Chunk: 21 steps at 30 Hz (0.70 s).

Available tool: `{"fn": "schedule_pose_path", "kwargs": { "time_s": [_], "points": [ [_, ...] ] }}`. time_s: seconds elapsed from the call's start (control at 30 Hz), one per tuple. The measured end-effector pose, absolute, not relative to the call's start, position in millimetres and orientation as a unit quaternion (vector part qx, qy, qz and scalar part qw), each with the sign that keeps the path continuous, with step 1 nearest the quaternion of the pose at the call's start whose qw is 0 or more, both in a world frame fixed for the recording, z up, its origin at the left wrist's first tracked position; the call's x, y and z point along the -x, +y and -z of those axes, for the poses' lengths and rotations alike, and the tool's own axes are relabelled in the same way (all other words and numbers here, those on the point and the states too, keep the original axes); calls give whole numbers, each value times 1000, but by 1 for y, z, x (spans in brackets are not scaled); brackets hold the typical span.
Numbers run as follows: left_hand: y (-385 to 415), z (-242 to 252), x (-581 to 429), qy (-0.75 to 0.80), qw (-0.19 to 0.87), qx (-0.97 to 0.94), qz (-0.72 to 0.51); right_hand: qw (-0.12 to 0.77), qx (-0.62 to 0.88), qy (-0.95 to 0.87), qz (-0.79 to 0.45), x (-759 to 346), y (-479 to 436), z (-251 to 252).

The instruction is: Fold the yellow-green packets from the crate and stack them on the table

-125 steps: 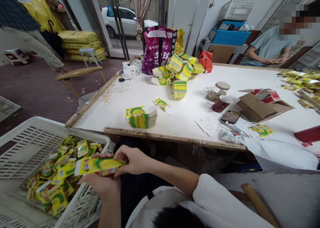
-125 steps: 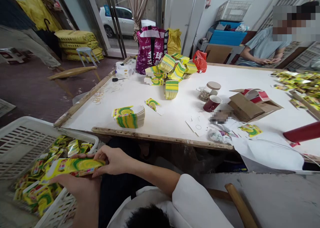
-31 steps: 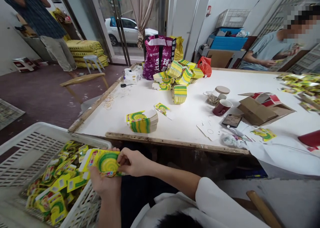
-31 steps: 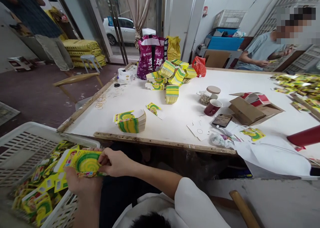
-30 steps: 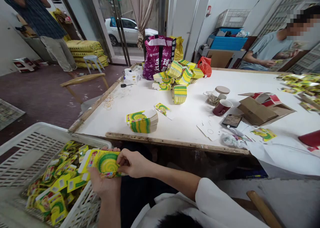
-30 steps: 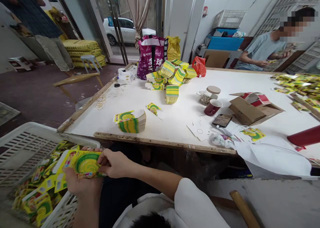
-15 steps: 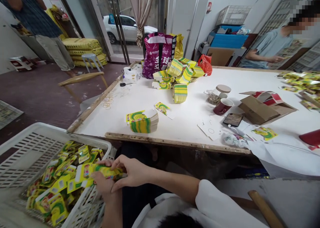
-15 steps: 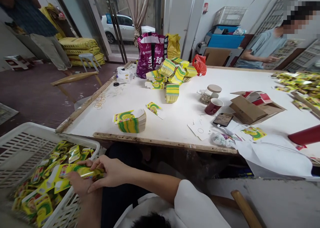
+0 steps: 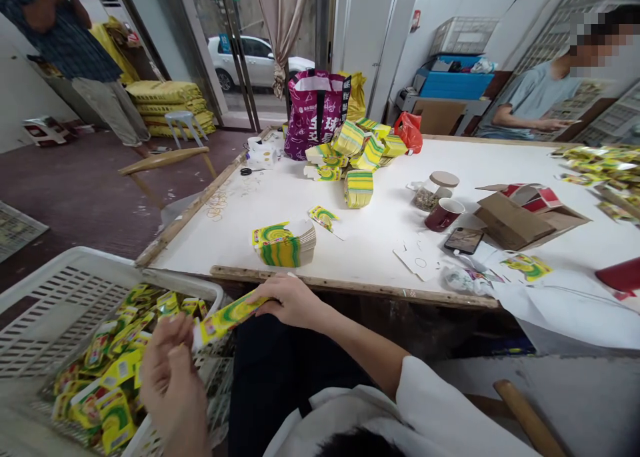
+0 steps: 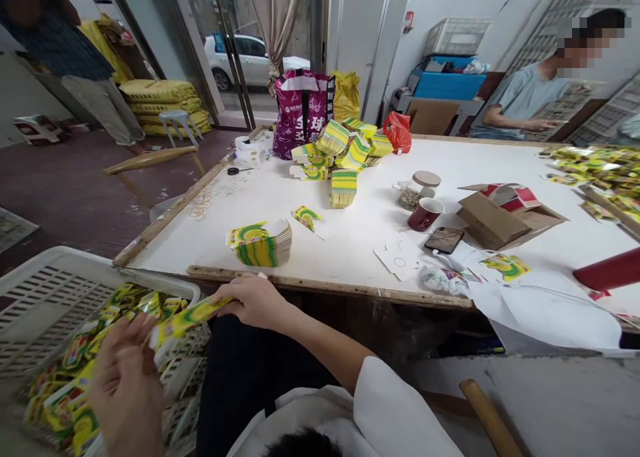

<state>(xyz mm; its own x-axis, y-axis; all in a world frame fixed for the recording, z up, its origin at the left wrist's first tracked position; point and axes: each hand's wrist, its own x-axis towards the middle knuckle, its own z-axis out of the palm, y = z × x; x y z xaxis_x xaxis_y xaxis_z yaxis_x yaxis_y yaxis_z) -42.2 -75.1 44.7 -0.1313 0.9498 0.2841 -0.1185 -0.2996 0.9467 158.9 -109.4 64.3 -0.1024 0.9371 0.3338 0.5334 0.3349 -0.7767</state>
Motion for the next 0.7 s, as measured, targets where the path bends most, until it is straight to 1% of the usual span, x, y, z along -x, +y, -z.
{"fn": "schedule_pose_path", "kwargs": {
  "time_s": [0.03,0.1,0.17,0.2,0.23,0.3,0.37,0.4,0.43,0.47,0.5,0.53,0.57,0.63,0.7],
  "points": [
    [-74,-48,49,399,406,-540,-620,365,527,-745,-186,-161,-112,-69],
    [-71,-52,57,401,369,-644,-537,278,496,-815,-110,-158,-117,-75],
    [-69,-50,57,404,349,-740,-409,246,439,-861,-74,-151,-123,-78],
    [-69,-48,55,402,345,-770,-354,257,426,-865,-61,-147,-125,-78],
    [-70,-45,51,406,341,-787,-316,287,431,-854,-51,-143,-127,-79],
    [-74,-40,43,429,328,-790,-288,397,486,-777,-50,-138,-129,-78],
    [-80,-35,36,454,296,-782,-309,520,536,-655,-112,-136,-128,-75],
    [-83,-34,32,447,283,-783,-327,566,539,-598,-179,-135,-126,-72],
    [-86,-32,29,424,275,-791,-345,593,525,-549,-267,-133,-124,-68],
    [-88,-31,26,395,265,-802,-361,597,497,-512,-367,-131,-121,-64],
    [-90,-30,24,369,252,-812,-374,582,460,-484,-465,-129,-119,-60],
    [-91,-29,22,350,239,-822,-382,559,422,-463,-543,-128,-116,-55],
    [-92,-28,20,339,226,-827,-387,539,392,-448,-595,-126,-113,-51],
    [-92,-25,19,345,200,-827,-397,527,364,-438,-631,-125,-109,-45],
    [-89,-22,22,360,175,-823,-402,539,357,-440,-623,-125,-107,-42]
  ]
}}
